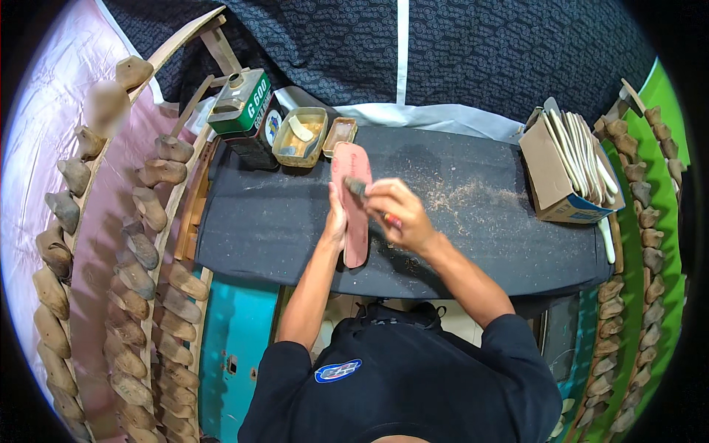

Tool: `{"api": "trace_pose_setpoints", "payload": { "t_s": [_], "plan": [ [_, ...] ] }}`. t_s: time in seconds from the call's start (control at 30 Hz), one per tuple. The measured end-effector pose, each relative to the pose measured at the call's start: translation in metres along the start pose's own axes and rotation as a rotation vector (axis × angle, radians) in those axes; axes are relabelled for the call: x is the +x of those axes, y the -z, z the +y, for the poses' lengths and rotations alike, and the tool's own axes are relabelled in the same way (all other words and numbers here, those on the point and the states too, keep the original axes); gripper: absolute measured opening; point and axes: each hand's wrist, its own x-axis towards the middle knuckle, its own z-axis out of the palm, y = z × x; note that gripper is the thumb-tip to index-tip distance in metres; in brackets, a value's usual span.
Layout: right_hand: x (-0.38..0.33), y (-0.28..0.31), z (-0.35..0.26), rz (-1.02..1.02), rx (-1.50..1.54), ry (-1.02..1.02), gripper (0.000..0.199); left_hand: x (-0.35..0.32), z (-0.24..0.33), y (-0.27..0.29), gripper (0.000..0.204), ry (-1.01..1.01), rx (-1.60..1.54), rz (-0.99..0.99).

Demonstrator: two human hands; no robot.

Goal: Applying adhesive to the edges and surface of shoe soles using a brush.

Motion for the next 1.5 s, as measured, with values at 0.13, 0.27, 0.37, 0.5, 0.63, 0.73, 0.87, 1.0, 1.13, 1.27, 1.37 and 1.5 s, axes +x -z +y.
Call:
{"api": "trace_pose_setpoints", "payload": {
  "t_s": [0.13, 0.27, 0.37, 0.5, 0.63, 0.73, 0.87, 1.0, 1.13, 1.27, 1.37, 1.5],
  "plan": [
    [-0.033, -0.019, -0.024, -0.088, 0.131, -0.067, 0.023, 0.010, 0.006, 0.039, 0.088, 0.022, -0.034, -0.040],
    [-0.042, -0.015, -0.031, -0.115, 0.200, -0.097, 0.018, 0.014, 0.016, 0.045, 0.089, -0.059, -0.056, -0.013],
    [-0.040, -0.009, -0.024, -0.176, 0.305, -0.142, 0.016, 0.013, 0.023, 0.043, 0.089, -0.102, -0.102, -0.009],
    [-0.033, 0.002, -0.018, -0.139, 0.529, -0.481, 0.006, 0.010, 0.030, 0.040, 0.088, -0.138, -0.147, 0.004],
    [-0.024, -0.015, -0.018, 0.048, 0.406, -0.341, 0.004, 0.010, 0.035, 0.040, 0.087, -0.243, -0.147, 0.046],
    [-0.026, -0.024, -0.022, -0.149, 0.478, -0.405, 0.004, 0.010, 0.045, 0.048, 0.086, -0.320, -0.151, 0.119],
    [-0.025, -0.027, 0.005, -0.256, 0.619, -0.582, 0.007, 0.001, 0.057, 0.057, 0.085, -0.380, -0.080, 0.208],
    [0.006, -0.032, 0.051, 0.049, 0.575, -0.704, 0.014, -0.010, 0.052, 0.077, 0.087, -0.356, -0.073, 0.245],
    [0.038, -0.043, 0.105, 0.137, 0.332, -0.707, 0.013, -0.018, 0.039, 0.082, 0.089, -0.277, -0.123, 0.268],
    [0.063, -0.068, 0.152, 0.266, 0.110, -0.383, 0.007, -0.019, 0.030, 0.082, 0.090, -0.228, -0.165, 0.264],
    [0.067, -0.084, 0.175, 0.129, -0.060, -0.422, 0.015, -0.021, 0.026, 0.088, 0.090, -0.201, -0.221, 0.274],
    [0.059, -0.101, 0.195, 0.074, -0.096, -0.368, 0.022, -0.022, 0.023, 0.091, 0.090, -0.186, -0.227, 0.286]
  ]
}}
